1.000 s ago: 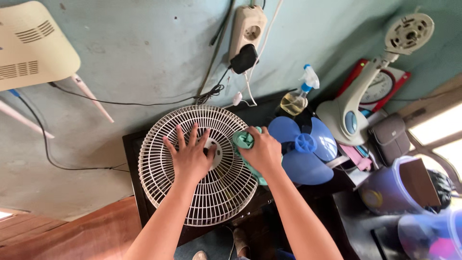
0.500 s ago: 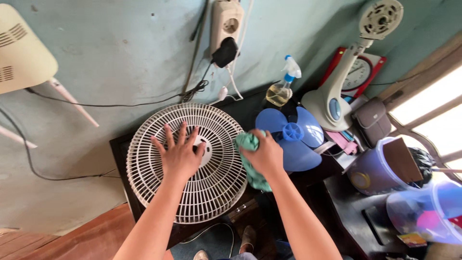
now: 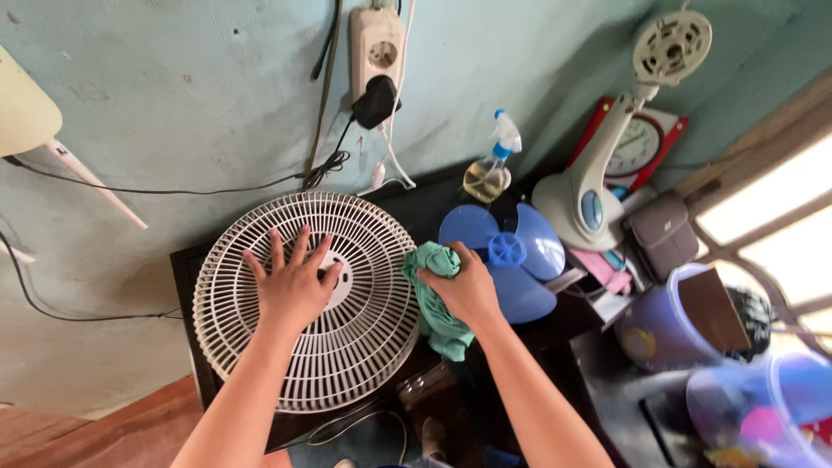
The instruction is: The person wipes the front cage of a disassembled electric fan with a green cloth. They repeatedly rub the metal bars and central hub while holding the cage steady with the other hand. A spray bottle is briefly picked up and set down without visible use.
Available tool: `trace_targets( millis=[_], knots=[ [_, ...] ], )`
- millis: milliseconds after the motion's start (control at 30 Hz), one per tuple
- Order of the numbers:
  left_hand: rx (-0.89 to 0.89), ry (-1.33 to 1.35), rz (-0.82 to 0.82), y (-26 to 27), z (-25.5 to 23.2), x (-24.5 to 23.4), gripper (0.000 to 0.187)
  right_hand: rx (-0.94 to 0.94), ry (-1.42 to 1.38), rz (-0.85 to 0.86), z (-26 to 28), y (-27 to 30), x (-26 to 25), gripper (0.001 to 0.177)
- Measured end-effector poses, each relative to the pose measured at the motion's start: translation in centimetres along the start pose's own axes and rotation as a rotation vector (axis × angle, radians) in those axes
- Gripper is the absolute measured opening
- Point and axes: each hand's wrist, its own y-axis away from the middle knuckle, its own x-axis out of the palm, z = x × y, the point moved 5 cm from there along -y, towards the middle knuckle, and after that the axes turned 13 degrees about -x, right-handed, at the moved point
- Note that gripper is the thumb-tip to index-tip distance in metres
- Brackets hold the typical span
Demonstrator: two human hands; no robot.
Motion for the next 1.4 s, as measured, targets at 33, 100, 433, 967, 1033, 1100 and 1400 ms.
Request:
trace_targets(
  millis=[33,100,433,967,1033,1100,1400],
  knots=[
    [-0.025,-0.009,0.025,0.0,-0.2,-0.1,0.063,-0.007,0.019,-0.01,-0.4,-0.6,-0.2,0.065],
    [-0.06,-0.022,-0.009,0.2,-1.3,-0.5,0.061,-0.011,0.053,-0.034,-1.3,-1.8,-0.4,0.065],
    [-0.075,0.117,-0.149,2.6,-9.2,-1.1,0.061,-0.363,0.097,0.021,-6.6,-8.4,0.0,0.087],
    [-0.452,0.087,-0.082,8.2,-2.5,0.9,0.074,-0.375,-0.412,-0.225,-20.0,-26.2,-4.0,0.104],
    [-0.474,0.079,-0.059,8.3,-2.4,1.4,0.073,-0.352,-0.5,-0.149,-19.9,-27.3,-3.0,0.083],
    [-0.467,0.079,-0.083,8.4,-2.2,1.6,0.074,-0.317,-0.594,-0.071,-19.6,-27.8,-2.5,0.051],
    [-0.537,0.137,-0.263,9.8,2.2,0.1,0.078,-0.815,-0.551,-0.416,-9.2,-21.0,-9.5,0.035]
  ],
)
